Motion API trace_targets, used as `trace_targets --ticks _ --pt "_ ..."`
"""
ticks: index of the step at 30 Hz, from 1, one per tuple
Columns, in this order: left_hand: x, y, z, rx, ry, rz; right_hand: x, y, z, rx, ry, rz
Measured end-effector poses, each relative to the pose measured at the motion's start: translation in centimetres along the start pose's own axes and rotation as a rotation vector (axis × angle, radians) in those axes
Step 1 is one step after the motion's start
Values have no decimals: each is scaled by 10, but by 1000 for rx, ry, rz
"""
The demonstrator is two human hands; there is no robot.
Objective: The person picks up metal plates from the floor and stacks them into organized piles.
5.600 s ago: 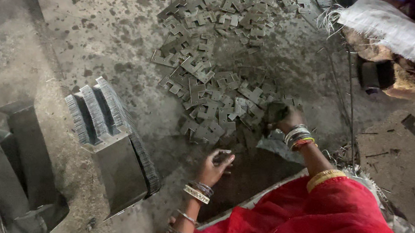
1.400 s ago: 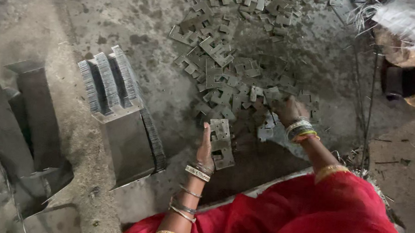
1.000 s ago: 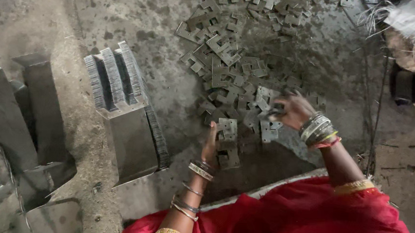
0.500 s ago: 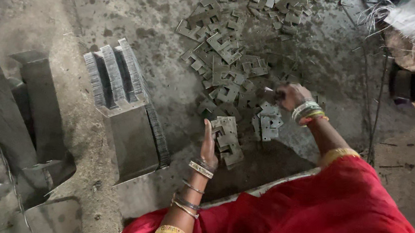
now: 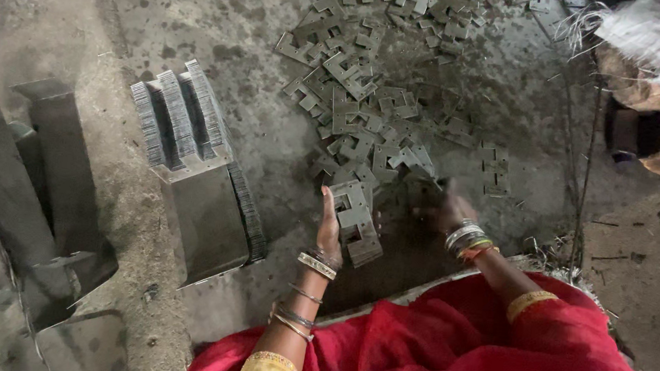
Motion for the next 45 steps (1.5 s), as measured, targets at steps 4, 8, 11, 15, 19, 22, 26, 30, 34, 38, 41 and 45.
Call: trace_targets --ticks 4,8,11,15,19,22,26,30,34,38,41,45 --pt "13 7 1 10 -135 -2 9 17 -23 -76 -66 -144" --pt "-13 12 -8 161 -34 -47 -54 -10 3 -160 -148 34" --pt "-28 11 -21 172 26 -95 -125 -65 33 -486 111 188" --pt "-47 -10 -36 0 -36 54 -152 -69 16 -508 241 -144" --pt "-91 4 -59 369 -159 -327 -62 -40 -55 -183 68 261" --pt "-121 1 -72 416 -194 -379 -22 -24 -73 -136 204 101" --pt "-120 -1 -65 516 -213 -495 3 4 -94 -97 142 -180" --pt "-93 20 -48 600 -146 -418 -1 13 -93 -109 74 -240" --pt "-93 18 -43 422 44 -360 -46 18 -60 -159 316 -276" --pt "-99 16 -68 375 -59 -209 -44 -1 -33 -316 -46 -557" --pt "-122 16 -70 436 -25 -402 -55 15 -38 -274 6 -673" --pt "-160 12 -76 447 -39 -441 -38 106 -64 268 103 -326"
Point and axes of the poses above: each hand's wrist, its own z-axis away from the middle knuckle, its own x-axis out of the palm, y = z × x, the point moved 9 cm from there along -z, towards the middle knuckle, and after that the axes turned 15 degrees about z, right-handed, at the moved point
